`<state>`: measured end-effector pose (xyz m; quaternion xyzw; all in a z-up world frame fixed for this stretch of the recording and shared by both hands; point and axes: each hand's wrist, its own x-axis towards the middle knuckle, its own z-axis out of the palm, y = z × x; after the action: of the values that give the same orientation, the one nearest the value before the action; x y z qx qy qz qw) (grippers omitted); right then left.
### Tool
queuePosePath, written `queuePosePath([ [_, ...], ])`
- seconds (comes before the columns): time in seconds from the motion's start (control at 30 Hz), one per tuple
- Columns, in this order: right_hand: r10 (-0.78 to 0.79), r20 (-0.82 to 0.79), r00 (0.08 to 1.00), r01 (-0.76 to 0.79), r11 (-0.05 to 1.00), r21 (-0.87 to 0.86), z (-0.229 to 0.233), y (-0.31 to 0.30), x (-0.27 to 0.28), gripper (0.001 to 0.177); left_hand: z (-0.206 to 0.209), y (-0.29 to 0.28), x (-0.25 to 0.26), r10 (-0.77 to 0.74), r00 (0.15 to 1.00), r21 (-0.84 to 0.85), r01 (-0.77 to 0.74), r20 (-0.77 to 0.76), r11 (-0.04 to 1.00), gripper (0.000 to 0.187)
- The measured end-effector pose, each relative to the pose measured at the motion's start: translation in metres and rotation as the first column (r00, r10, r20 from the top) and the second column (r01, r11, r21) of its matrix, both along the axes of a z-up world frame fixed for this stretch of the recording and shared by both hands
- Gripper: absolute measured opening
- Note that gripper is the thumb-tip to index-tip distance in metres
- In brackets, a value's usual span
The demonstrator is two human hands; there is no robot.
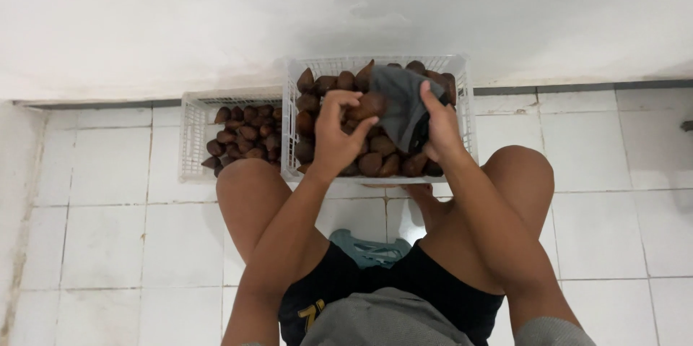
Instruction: Cleaning individual salak fruits by wiping them with a cloth.
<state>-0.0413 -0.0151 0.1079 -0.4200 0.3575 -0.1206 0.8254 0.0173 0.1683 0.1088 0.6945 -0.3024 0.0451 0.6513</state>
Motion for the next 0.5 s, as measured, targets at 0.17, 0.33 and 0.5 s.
queuePosePath([
  [0.17,0.036,-0.006,0.999,-0.037,0.982,-0.184,-0.017,-0.004,-0.002,0.063,-0.01,0.006,0.001,-0.167,0.946,-0.14,0.133,-0.276,0.981,0.035],
  [0.33,0.052,-0.019,0.998,-0.054,0.987,-0.153,-0.017,0.006,-0.009,0.07,-0.008,-0.002,-0.008,-0.184,0.891,-0.044,0.182,-0.416,0.982,0.039],
  [0.5,-0.072,0.141,0.987,0.093,0.984,-0.151,-0.017,0.01,-0.017,0.047,0.0,0.0,-0.005,-0.129,0.906,-0.006,0.139,-0.403,0.99,0.035],
])
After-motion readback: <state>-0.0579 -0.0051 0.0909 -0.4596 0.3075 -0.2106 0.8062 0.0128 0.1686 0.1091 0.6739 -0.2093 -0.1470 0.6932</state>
